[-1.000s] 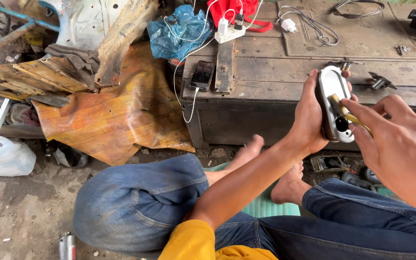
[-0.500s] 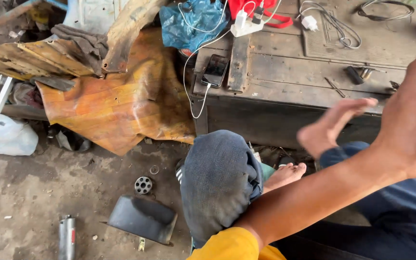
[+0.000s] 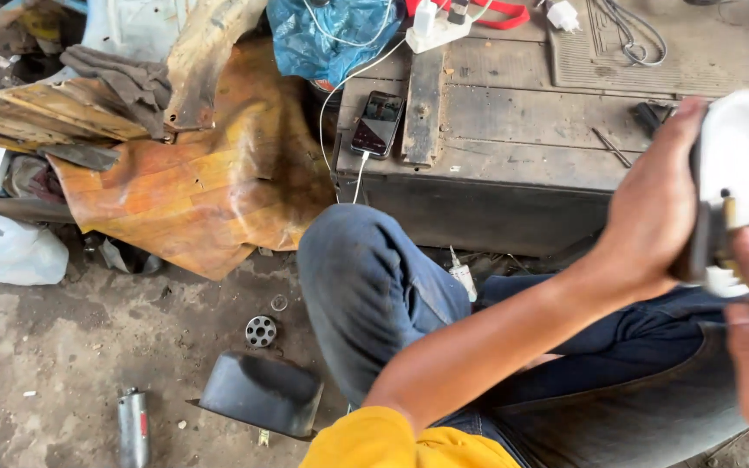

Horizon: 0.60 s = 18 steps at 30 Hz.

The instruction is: The person holds a metallic mechanical part and uses a yellow-handled brush to scrub its surface. They rotate the part to clean different sides and edges while sitting on the floor in a workshop.

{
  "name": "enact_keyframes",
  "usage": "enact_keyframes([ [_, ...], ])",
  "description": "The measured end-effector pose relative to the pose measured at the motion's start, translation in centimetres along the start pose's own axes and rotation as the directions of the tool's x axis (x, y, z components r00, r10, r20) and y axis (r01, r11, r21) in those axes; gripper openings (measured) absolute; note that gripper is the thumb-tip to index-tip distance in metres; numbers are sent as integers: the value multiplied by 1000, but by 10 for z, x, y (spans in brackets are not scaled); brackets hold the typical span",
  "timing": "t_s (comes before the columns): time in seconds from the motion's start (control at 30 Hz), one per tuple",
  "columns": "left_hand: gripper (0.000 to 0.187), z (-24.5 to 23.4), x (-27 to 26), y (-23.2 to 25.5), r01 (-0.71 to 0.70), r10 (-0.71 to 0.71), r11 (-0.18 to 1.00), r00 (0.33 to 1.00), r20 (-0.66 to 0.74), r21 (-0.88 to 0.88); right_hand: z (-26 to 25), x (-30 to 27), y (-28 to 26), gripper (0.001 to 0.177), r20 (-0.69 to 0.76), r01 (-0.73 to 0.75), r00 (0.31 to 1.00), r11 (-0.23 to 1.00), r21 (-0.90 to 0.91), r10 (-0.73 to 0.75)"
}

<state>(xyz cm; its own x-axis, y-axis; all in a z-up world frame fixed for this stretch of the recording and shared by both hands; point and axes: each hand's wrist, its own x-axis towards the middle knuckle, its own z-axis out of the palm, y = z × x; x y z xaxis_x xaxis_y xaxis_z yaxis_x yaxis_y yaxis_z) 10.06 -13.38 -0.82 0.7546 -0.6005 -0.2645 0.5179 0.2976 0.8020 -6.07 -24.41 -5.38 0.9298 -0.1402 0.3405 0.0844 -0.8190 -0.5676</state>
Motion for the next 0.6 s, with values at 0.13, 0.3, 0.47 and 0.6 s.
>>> enact_keyframes([
  [0.13, 68, -58, 73, -89, 44, 55, 781, 989, 139, -623, 33, 30, -60, 56, 15, -19, 1000, 909, -416, 28],
  [0.3, 70, -143, 68, -76, 94, -89, 776, 995, 40, -623, 95, 57, -61, 51, 116, 69, 992, 967, -247, -42],
  [0.47, 61, -178, 55, -62, -26, -119, 774, 976, -184, -633, 137, 64, -65, 44, 270, -210, 931, 966, -151, 245],
  [0.6, 62, -178, 61, -55, 19, -142, 781, 979, -149, -624, 136, 78, -69, 40, 220, -212, 946, 969, -129, 236],
])
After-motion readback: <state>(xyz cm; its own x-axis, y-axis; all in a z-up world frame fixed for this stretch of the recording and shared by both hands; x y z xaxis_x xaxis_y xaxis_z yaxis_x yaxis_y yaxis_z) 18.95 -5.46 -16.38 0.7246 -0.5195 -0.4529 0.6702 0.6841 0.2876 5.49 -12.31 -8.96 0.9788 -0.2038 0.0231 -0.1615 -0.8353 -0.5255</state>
